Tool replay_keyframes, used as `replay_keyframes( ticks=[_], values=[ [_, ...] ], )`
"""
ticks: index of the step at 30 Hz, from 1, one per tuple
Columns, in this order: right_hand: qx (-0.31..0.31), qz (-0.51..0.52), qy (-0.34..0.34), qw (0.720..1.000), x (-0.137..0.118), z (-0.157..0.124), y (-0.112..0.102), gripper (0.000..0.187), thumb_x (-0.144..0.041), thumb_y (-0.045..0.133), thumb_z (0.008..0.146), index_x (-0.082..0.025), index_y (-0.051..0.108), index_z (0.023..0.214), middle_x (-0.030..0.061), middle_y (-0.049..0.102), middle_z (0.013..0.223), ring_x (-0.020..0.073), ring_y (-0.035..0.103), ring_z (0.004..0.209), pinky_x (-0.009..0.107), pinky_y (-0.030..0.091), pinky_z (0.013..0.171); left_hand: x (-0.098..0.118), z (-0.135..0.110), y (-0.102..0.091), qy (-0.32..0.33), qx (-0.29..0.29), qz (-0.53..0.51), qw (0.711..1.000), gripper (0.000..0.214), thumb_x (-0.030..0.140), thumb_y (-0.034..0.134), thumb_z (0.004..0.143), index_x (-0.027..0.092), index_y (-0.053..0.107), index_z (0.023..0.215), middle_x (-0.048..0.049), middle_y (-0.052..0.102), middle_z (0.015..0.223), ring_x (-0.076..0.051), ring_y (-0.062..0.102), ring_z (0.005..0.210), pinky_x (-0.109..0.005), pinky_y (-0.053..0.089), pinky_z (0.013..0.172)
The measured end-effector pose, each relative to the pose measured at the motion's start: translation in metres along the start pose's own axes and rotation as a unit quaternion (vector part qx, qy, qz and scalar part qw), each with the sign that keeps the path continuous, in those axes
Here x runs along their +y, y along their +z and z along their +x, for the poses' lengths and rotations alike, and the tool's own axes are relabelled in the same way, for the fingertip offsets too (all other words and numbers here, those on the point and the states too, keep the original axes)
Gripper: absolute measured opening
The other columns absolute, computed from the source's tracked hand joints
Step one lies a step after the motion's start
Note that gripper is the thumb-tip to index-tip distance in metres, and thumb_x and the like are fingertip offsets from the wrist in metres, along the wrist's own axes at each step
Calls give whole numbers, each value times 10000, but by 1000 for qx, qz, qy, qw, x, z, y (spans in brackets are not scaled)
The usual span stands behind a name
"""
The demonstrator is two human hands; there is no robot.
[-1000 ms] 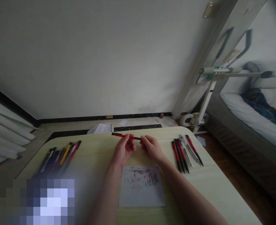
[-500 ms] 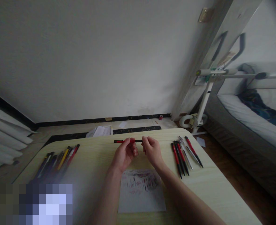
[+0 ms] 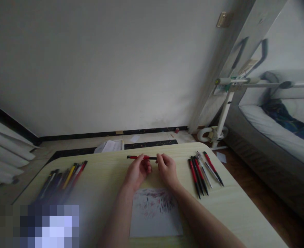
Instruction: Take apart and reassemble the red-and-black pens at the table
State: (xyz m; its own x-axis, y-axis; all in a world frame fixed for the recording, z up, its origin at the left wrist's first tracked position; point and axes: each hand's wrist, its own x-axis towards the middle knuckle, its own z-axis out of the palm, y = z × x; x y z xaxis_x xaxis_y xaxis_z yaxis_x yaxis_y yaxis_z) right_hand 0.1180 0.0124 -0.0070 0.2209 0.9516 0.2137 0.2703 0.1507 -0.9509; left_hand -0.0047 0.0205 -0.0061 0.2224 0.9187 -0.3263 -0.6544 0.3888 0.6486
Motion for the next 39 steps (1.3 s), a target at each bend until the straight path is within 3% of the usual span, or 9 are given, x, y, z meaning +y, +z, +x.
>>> replay_keyframes(
  ticks=[12,18,25,30,36,39],
  values=[
    [4,28,16,999,0,2,-2,384,-403,407,837,-173,478,537,-30,437,461,108,408,461,227,295,459,-7,-3,5,81,-61,84,991,313,488,507,773,201,466,891,18,535,572,-114,509,474,-210,374,436],
    [1,40,25,999,1,3,-3,400,-430,418,825,-174,469,522,-39,414,438,101,384,433,227,283,434,-6,-8,5,64,-53,102,991,367,551,492,749,223,431,902,29,530,626,-111,507,435,-219,398,383],
    [-5,47,38,998,0,3,-4,408,-439,416,826,-171,471,523,-39,410,427,98,385,418,224,280,424,-5,-9,5,42,-69,131,988,388,555,463,761,175,438,689,34,449,552,-88,440,372,-192,336,276],
    [-8,53,36,998,1,4,-3,415,-451,409,822,-175,465,517,-39,392,425,100,371,421,224,266,416,-1,-10,5,46,-60,127,989,369,515,526,740,175,422,644,52,418,514,-64,382,338,-165,267,262],
    [-8,42,26,999,2,3,-3,409,-433,412,827,-177,444,511,-39,396,447,99,365,444,224,272,444,-1,-9,3,85,-48,143,985,350,484,520,758,177,420,623,52,412,484,-71,384,341,-187,249,314],
    [-8,41,23,999,2,3,-4,407,-419,406,833,-177,437,508,-38,401,453,98,365,449,224,273,456,-3,-6,3,112,-40,132,984,351,447,532,766,171,416,583,45,409,481,-78,414,403,-211,311,405]
  ],
)
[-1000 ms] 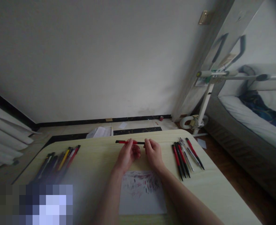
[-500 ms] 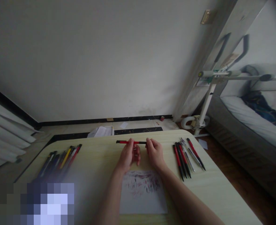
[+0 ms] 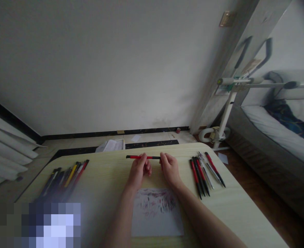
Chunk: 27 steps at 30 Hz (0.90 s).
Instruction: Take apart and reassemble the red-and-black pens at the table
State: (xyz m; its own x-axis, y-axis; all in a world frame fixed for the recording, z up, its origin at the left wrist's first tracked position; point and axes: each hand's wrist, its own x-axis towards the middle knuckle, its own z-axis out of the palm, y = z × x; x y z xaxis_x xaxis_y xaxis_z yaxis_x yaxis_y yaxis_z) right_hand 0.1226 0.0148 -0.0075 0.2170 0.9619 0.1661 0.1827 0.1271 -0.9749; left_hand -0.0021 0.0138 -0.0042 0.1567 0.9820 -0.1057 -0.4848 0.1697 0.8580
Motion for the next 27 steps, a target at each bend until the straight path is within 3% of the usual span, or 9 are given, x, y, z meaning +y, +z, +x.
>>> replay_keyframes(
  ticks=[6,9,13,19,27],
  values=[
    [-5,5,1,1000,0,0,0,403,-414,405,834,-179,424,508,-41,382,452,96,351,445,225,264,450,-2,2,2,32,-4,-44,998,395,364,563,766,179,362,481,36,358,464,-106,437,528,-270,383,634],
    [-3,1,-3,1000,1,1,1,404,-414,408,832,-180,419,504,-40,376,458,98,354,454,224,265,454,0,0,1,17,-14,-32,999,398,351,537,786,189,352,473,54,301,426,-91,371,459,-283,385,674],
    [2,1,-1,1000,2,1,1,404,-419,412,829,-181,412,503,-38,382,460,99,358,459,224,265,453,1,-1,1,12,-21,-3,1000,397,351,513,801,190,353,474,86,217,388,-62,218,366,-279,386,617],
    [0,5,-2,1000,3,1,1,400,-414,418,832,-176,415,511,-44,380,466,94,350,458,220,261,451,1,-1,2,1,-11,2,1000,398,398,508,792,182,348,499,91,216,367,-54,205,339,-244,345,470],
    [0,4,7,1000,3,1,0,388,-405,420,841,-173,426,530,-45,396,473,92,360,464,219,268,461,3,-2,3,-39,-4,13,999,385,458,503,779,177,363,555,89,217,398,-41,154,321,-184,98,325]
  ],
)
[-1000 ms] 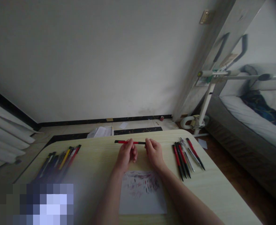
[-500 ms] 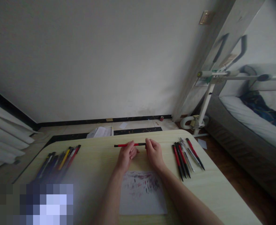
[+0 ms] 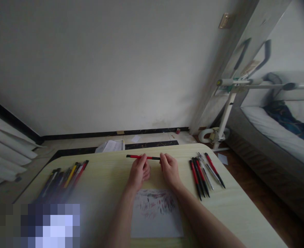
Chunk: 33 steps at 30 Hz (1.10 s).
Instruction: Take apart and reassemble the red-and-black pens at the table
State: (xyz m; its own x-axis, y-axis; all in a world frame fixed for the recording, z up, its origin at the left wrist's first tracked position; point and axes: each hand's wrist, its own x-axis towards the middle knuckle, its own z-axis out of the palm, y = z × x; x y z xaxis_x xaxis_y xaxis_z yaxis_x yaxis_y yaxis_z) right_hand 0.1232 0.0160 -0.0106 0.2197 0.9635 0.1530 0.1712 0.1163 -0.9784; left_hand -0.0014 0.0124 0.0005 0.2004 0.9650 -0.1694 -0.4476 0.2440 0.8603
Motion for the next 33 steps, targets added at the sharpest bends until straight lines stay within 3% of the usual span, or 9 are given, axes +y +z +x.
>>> replay_keyframes(
  ticks=[3,8,12,20,27,33],
  values=[
    [3,2,1,1000,-1,0,0,387,-398,421,842,-173,424,528,-43,398,475,92,363,467,219,271,462,0,1,0,13,3,-1,1000,368,452,505,778,174,375,574,81,260,404,-43,189,329,-184,110,338],
    [3,6,0,1000,-3,0,0,380,-393,424,842,-172,429,533,-45,394,475,92,362,470,217,275,462,-4,5,-2,66,-2,4,998,315,394,488,800,173,394,596,58,357,426,-68,335,400,-207,276,436],
    [0,18,10,1000,-3,0,0,375,-404,425,838,-176,427,541,-48,391,466,91,357,452,216,268,438,-8,7,-4,84,6,37,996,329,370,454,821,170,393,567,48,359,435,-75,342,425,-224,286,469],
    [-21,38,17,999,-3,-1,2,396,-429,401,844,-176,418,539,-46,379,475,85,341,444,211,256,419,-8,7,-5,67,-9,57,996,460,404,398,830,188,294,438,62,241,349,-61,239,345,-241,309,474],
    [-26,22,2,999,-3,-2,2,402,-424,397,848,-177,418,532,-49,376,465,87,339,442,217,255,428,-9,8,-4,44,47,34,997,412,448,462,783,184,358,484,77,262,343,-54,251,331,-226,333,461],
    [-22,13,1,1000,-4,-2,1,402,-416,400,847,-177,406,524,-49,376,471,87,341,453,219,261,440,-8,7,-5,36,27,35,998,429,434,439,802,184,344,467,84,242,334,-47,231,319,-240,380,516]
  ],
)
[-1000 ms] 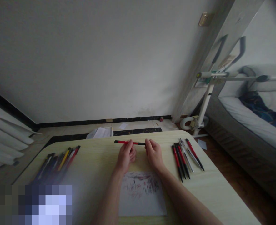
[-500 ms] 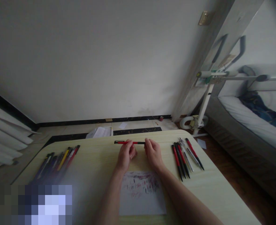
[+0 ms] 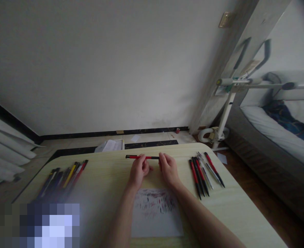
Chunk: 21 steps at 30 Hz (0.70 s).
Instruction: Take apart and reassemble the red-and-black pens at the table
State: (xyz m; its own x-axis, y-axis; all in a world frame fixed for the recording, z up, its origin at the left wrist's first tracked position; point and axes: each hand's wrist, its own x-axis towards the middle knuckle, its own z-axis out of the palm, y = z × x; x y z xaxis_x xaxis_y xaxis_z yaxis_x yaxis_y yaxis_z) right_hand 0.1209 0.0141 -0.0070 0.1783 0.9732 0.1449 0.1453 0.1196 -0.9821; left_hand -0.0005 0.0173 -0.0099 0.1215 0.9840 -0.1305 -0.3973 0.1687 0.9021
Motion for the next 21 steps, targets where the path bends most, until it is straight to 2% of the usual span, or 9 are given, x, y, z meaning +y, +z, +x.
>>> replay_keyframes(
  ticks=[4,10,15,21],
  values=[
    [1,2,-1,1000,0,0,1,402,-417,394,844,-177,414,522,-45,384,471,89,347,452,223,264,443,2,-2,1,12,-11,1,1000,389,410,418,816,189,368,499,80,261,327,-63,267,318,-243,372,510],
    [7,3,-8,1000,0,0,1,400,-419,399,838,-180,409,517,-45,385,466,91,347,452,227,264,451,5,-4,4,26,-38,-2,999,405,389,374,838,199,322,484,63,276,364,-95,364,389,-270,400,618],
    [10,6,-11,1000,0,0,1,382,-415,400,839,-183,411,535,-48,389,468,92,355,451,223,271,453,6,-4,4,29,-36,8,999,410,393,379,832,201,338,472,46,295,372,-122,441,476,-273,399,669],
    [14,-2,-9,1000,2,0,1,366,-398,397,845,-181,423,552,-46,396,477,91,362,454,216,270,447,5,-4,3,21,-32,4,999,352,373,413,817,197,389,512,75,251,331,-95,337,366,-269,398,595]
  ],
)
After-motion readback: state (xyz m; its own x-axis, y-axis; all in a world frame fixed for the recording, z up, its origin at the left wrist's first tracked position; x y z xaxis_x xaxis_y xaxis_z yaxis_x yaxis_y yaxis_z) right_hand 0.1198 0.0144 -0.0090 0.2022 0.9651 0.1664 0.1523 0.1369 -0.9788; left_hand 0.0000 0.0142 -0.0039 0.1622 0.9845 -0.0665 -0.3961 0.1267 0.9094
